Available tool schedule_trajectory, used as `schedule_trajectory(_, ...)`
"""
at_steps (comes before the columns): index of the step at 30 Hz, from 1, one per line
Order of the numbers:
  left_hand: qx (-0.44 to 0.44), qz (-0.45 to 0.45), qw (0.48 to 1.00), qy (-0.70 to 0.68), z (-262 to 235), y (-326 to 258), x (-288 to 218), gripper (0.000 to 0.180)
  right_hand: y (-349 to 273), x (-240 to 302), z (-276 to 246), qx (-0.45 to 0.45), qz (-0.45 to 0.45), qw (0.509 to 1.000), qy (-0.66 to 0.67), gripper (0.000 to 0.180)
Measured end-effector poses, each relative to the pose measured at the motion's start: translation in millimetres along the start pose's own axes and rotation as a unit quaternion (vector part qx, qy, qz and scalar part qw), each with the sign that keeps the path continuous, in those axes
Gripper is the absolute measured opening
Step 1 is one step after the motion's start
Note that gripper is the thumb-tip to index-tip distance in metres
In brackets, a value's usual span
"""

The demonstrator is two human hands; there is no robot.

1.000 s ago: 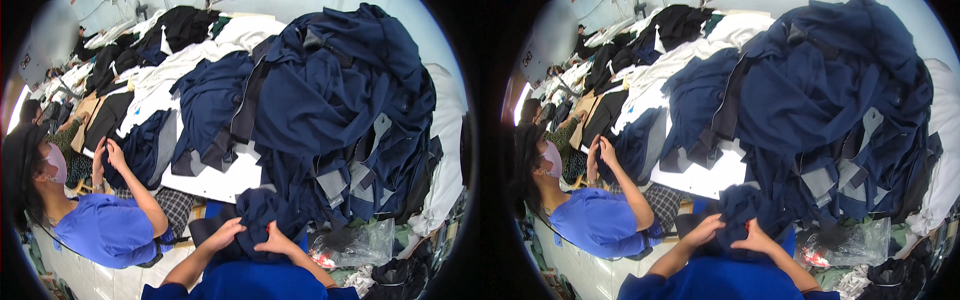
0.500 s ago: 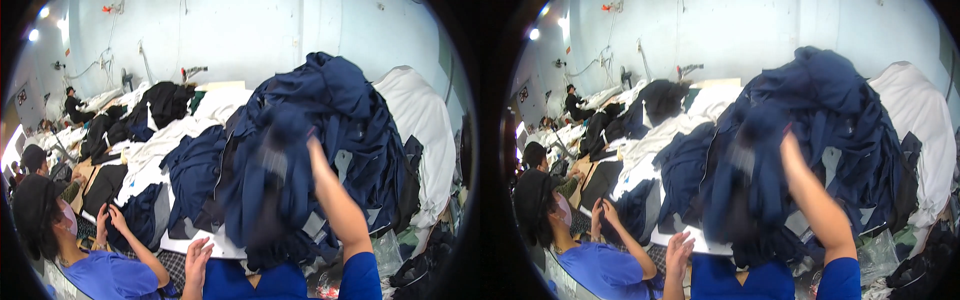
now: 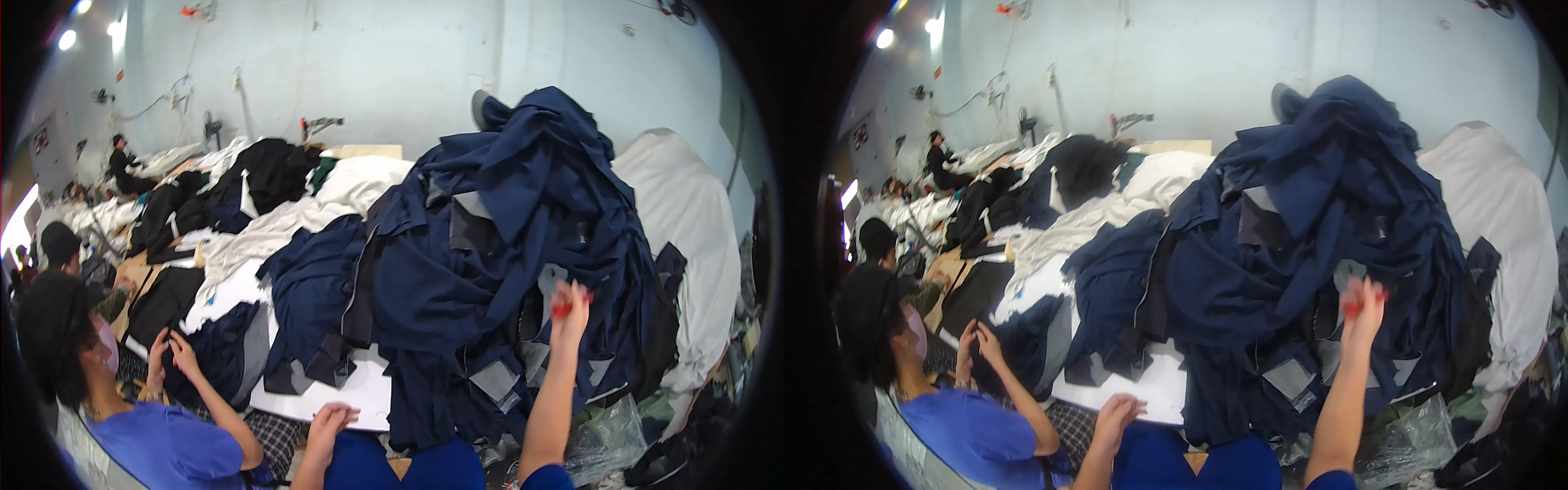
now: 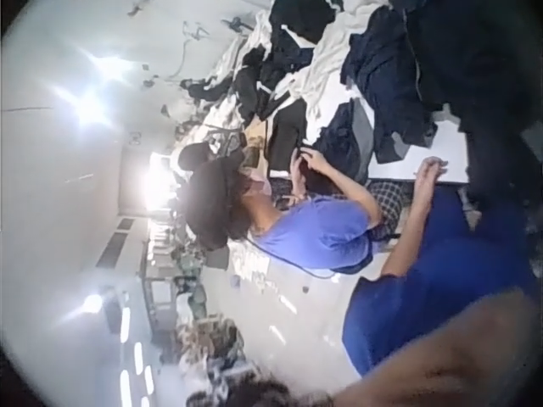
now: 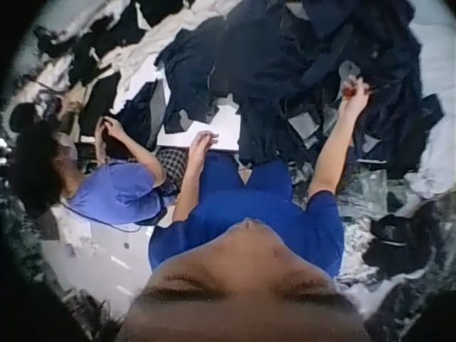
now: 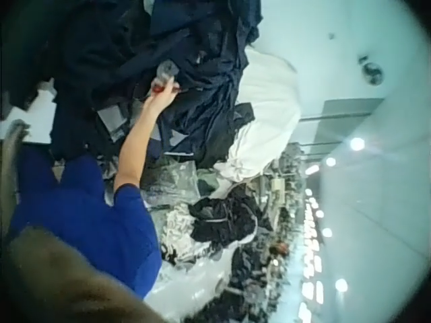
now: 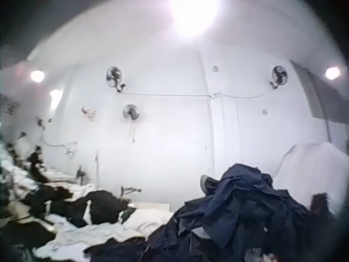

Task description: The recorder uses thread snips to trim excess threads and inspect fabric pieces on a garment factory work table.

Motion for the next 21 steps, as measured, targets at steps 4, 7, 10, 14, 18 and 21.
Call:
schedule_trajectory(4, 0.056, 0.106, 0.983, 0.137, 11.7, 60.3, -9.8, 0.018, -109.5, -63.1, -101.4, -0.093, -0.039, 0.985, -0.141, 0.022)
schedule_trajectory(7, 0.003, 0.193, 0.930, 0.312, -8.9, 136.1, -4.5, 0.028, -187.0, -94.1, -140.1, -0.100, 0.034, 0.976, -0.191, 0.019)
schedule_trajectory(10, -0.129, 0.259, 0.776, 0.560, -36.2, 186.6, -5.5, 0.059, -238.5, -110.6, -157.1, -0.048, 0.127, 0.957, -0.256, 0.017)
schedule_trajectory(14, -0.117, 0.052, 0.756, 0.642, -38.1, 204.0, 7.4, 0.081, -263.6, -101.0, -163.1, -0.054, 0.170, 0.953, -0.245, 0.017)
schedule_trajectory(18, -0.172, 0.117, 0.801, 0.561, -50.4, 192.9, 30.3, 0.040, -259.5, -90.3, -158.2, -0.088, 0.176, 0.952, -0.233, 0.018)
schedule_trajectory(21, -0.008, 0.209, 0.836, 0.507, -16.1, 139.6, 31.9, 0.029, -253.4, -96.8, -153.1, -0.079, 0.188, 0.958, -0.201, 0.016)
Point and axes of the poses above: each hand's wrist, its own y-axis towards the middle knuckle, its own z-axis out of the palm, x = y × z, the point moved 5 cm from there along y, towards the middle knuckle, and after that the axes turned 3 degrees about z, right-handed, at the moved point
